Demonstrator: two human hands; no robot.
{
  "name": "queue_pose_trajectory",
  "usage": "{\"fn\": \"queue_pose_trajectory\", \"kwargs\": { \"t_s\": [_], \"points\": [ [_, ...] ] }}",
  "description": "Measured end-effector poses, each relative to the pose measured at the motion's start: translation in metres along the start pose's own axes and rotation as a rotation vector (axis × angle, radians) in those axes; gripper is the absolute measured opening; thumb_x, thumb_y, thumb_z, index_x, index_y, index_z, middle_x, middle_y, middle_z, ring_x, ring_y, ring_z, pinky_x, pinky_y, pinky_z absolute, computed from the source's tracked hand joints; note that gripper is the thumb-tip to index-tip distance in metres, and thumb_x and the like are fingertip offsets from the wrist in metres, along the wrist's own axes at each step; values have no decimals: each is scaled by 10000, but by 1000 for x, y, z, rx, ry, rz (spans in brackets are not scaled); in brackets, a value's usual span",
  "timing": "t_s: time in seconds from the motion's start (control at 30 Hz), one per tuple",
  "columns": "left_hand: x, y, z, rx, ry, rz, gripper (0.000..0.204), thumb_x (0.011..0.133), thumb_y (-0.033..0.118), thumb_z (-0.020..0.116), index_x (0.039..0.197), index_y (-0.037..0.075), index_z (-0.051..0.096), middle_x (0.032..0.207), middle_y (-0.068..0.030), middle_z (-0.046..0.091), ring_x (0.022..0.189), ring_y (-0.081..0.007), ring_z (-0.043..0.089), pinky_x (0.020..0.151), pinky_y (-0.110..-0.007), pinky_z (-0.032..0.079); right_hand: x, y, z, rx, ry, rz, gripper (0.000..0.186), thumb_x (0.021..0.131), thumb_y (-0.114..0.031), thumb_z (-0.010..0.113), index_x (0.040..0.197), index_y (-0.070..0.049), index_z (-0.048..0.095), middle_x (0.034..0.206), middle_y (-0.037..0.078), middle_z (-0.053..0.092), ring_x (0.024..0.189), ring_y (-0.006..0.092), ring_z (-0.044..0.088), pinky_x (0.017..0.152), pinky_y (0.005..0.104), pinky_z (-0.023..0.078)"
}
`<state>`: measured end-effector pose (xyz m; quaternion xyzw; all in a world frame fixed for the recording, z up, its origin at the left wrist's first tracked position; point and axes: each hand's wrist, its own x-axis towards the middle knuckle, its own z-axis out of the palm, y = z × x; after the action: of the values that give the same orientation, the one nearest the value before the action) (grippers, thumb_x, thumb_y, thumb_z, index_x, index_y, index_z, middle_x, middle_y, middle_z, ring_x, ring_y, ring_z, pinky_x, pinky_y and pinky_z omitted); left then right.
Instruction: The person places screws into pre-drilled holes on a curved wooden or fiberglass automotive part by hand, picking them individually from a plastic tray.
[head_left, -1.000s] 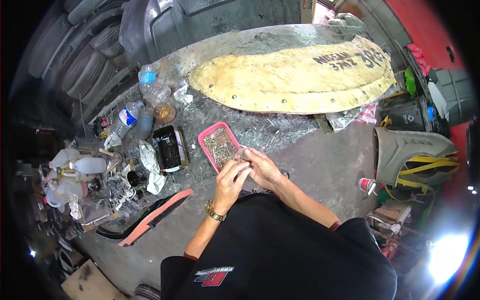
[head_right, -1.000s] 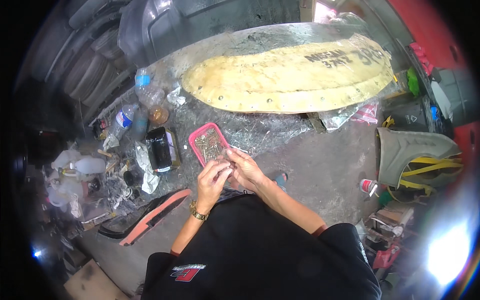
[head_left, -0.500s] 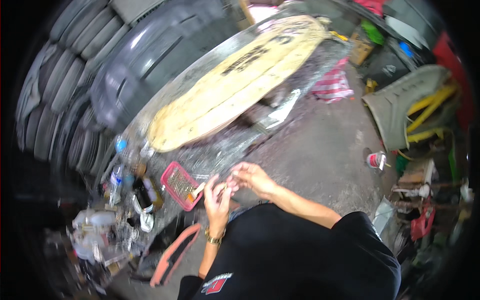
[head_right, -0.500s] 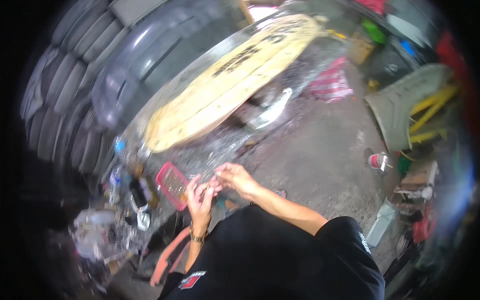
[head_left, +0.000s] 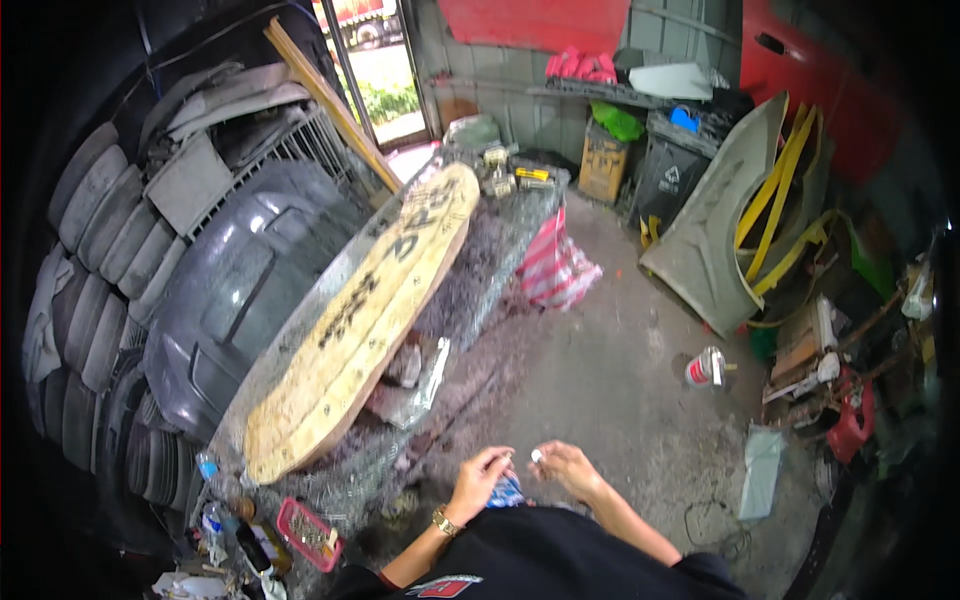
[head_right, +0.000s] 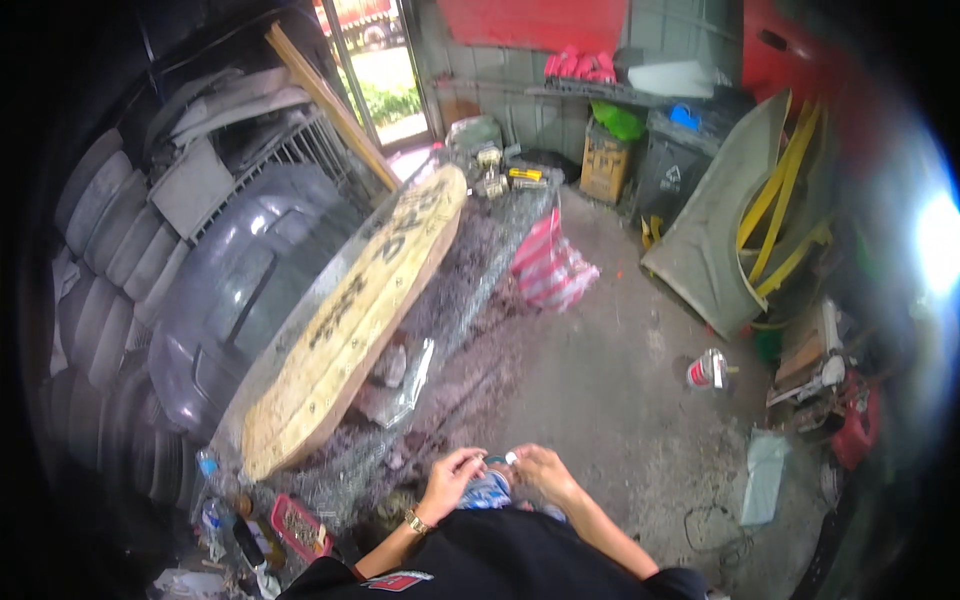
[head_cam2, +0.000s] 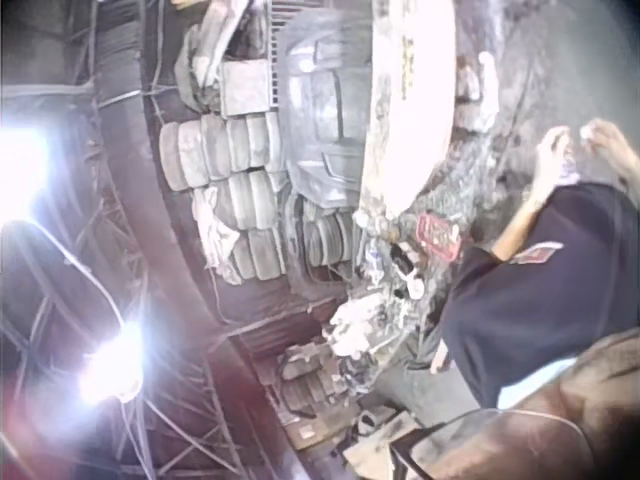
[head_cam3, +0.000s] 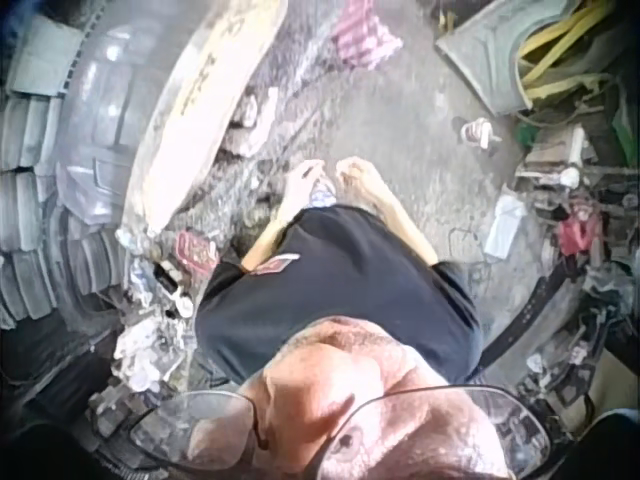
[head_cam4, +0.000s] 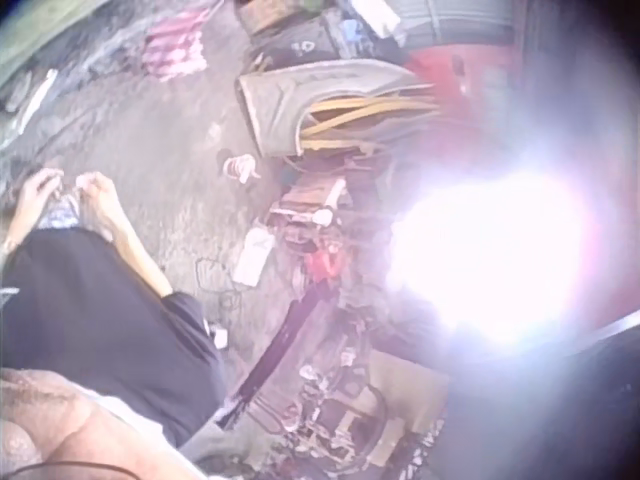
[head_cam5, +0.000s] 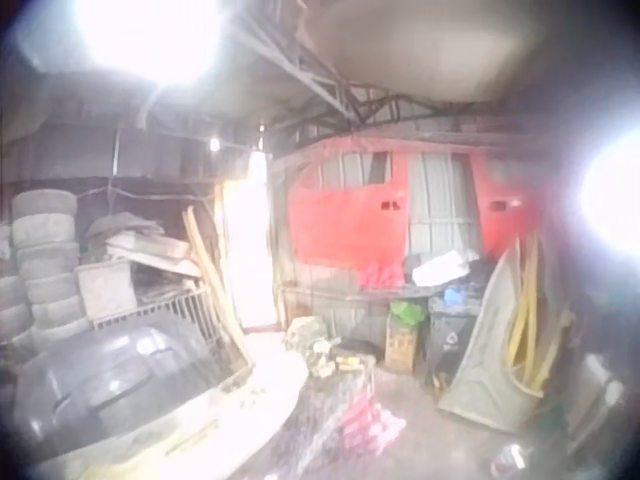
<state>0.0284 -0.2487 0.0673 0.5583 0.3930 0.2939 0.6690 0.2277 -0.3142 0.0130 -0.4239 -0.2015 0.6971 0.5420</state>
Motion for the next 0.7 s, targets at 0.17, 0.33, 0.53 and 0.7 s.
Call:
{"fn": "queue_pose_trajectory", "kwargs": {
  "t_s": [0.17, 0.33, 0.53, 0.7],
  "points": [
    [93, -23, 47, 144, -150, 38, 227, 933, 146, 555, 1079, -22, 597, 850, -77, 674, 771, -106, 642, 704, -254, 507, 19, -43, -62, 148, 148, 5, 88, 923, -99, 560, 941, -17, 585, 849, 115, 644, 768, 217, 616, 689, 342, 492],
    [206, -14, 92, 208, -294, 35, 201, 933, 189, 558, 1028, 20, 611, 781, -66, 658, 683, -140, 638, 643, -279, 500, 70, -114, -119, 159, 329, -26, 63, 915, -109, 573, 886, -56, 591, 777, 74, 619, 681, 180, 583, 637, 328, 472],
    [349, 27, 141, 289, -284, 189, 206, 928, 207, 560, 1009, 25, 610, 707, -116, 623, 595, -179, 598, 583, -338, 466, 144, -233, -159, 45, 314, -86, 51, 905, -77, 574, 863, -58, 596, 758, 64, 619, 641, 147, 568, 561, 270, 444],
    [425, 54, 142, 350, -203, 273, 189, 920, 185, 572, 1004, 18, 597, 723, -139, 623, 606, -219, 613, 559, -340, 461, 221, -294, -175, -87, 262, -126, 66, 922, -87, 567, 865, -62, 589, 732, 64, 615, 586, 110, 535, 539, 241, 418]
  ]
}}
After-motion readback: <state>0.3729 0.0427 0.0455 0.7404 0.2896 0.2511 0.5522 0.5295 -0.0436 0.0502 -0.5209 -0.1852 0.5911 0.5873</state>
